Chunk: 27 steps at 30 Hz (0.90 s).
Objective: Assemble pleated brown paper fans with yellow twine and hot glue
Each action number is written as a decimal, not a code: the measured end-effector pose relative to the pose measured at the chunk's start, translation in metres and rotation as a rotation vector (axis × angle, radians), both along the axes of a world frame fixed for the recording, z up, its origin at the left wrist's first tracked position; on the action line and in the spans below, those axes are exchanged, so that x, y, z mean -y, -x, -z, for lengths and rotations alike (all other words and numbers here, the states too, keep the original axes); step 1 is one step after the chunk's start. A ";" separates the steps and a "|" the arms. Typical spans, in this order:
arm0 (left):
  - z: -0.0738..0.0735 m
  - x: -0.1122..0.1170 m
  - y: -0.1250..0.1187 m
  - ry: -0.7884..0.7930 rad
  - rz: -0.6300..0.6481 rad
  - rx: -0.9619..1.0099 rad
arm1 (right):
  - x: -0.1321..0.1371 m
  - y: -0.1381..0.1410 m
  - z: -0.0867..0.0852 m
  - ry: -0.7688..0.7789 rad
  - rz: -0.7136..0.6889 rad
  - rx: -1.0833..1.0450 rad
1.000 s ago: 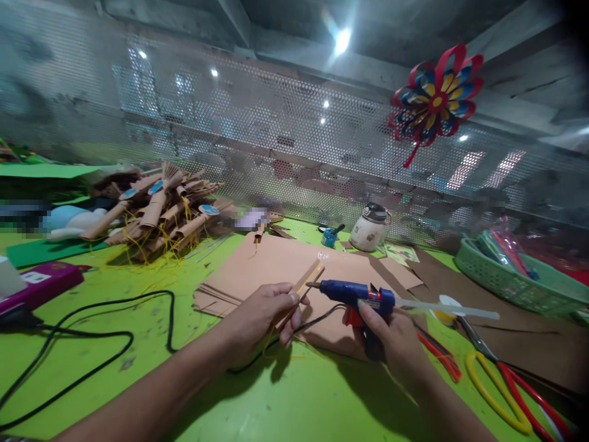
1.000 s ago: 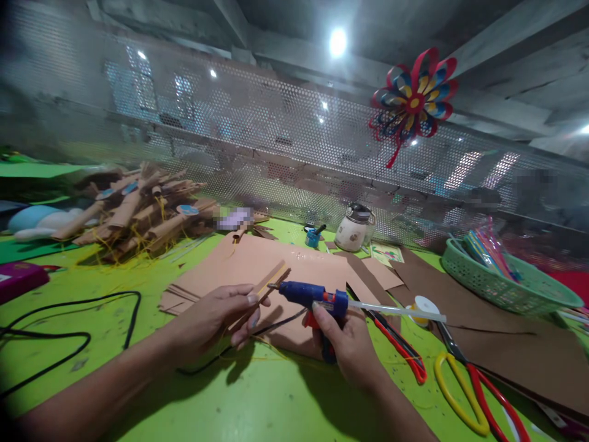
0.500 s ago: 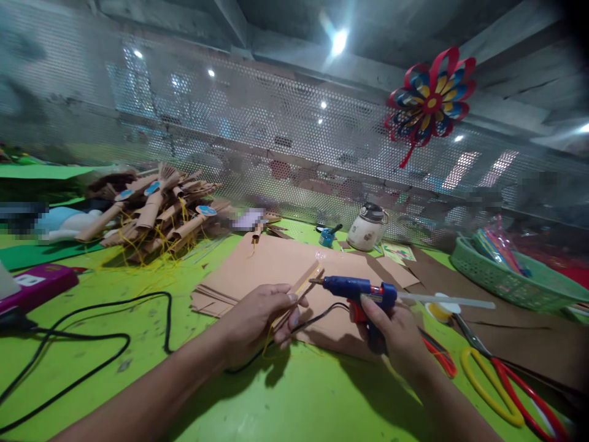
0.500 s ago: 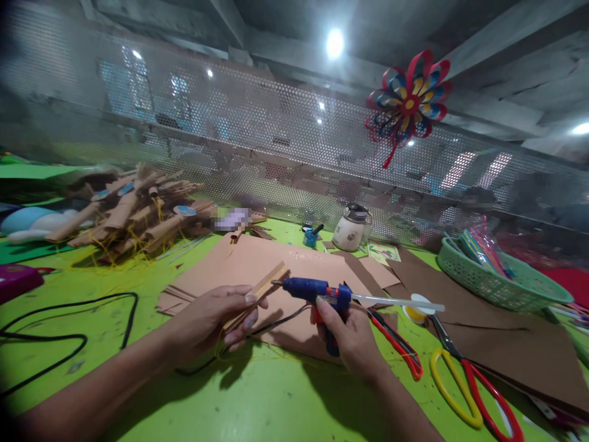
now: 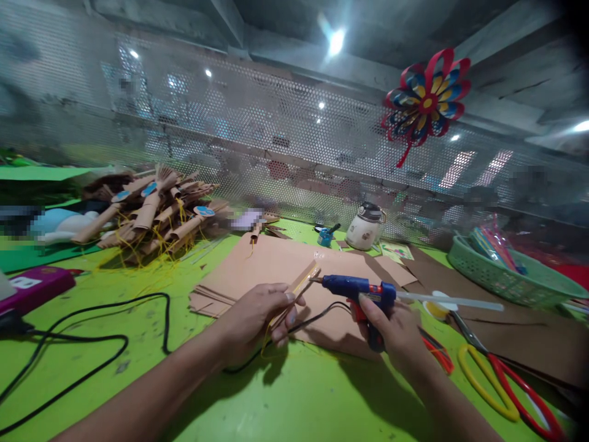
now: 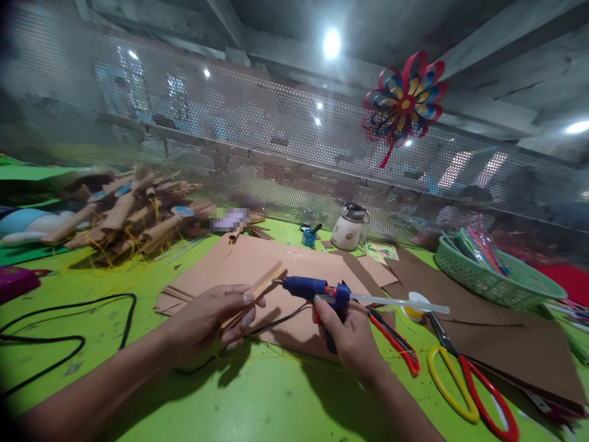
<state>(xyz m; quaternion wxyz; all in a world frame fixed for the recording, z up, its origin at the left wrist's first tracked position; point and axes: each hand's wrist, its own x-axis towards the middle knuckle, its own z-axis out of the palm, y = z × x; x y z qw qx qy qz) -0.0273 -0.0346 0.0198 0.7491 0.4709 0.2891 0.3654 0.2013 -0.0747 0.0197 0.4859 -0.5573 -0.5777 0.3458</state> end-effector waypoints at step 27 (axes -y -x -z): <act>-0.005 -0.002 0.003 0.106 0.029 0.034 | -0.014 -0.015 0.005 -0.110 0.027 -0.165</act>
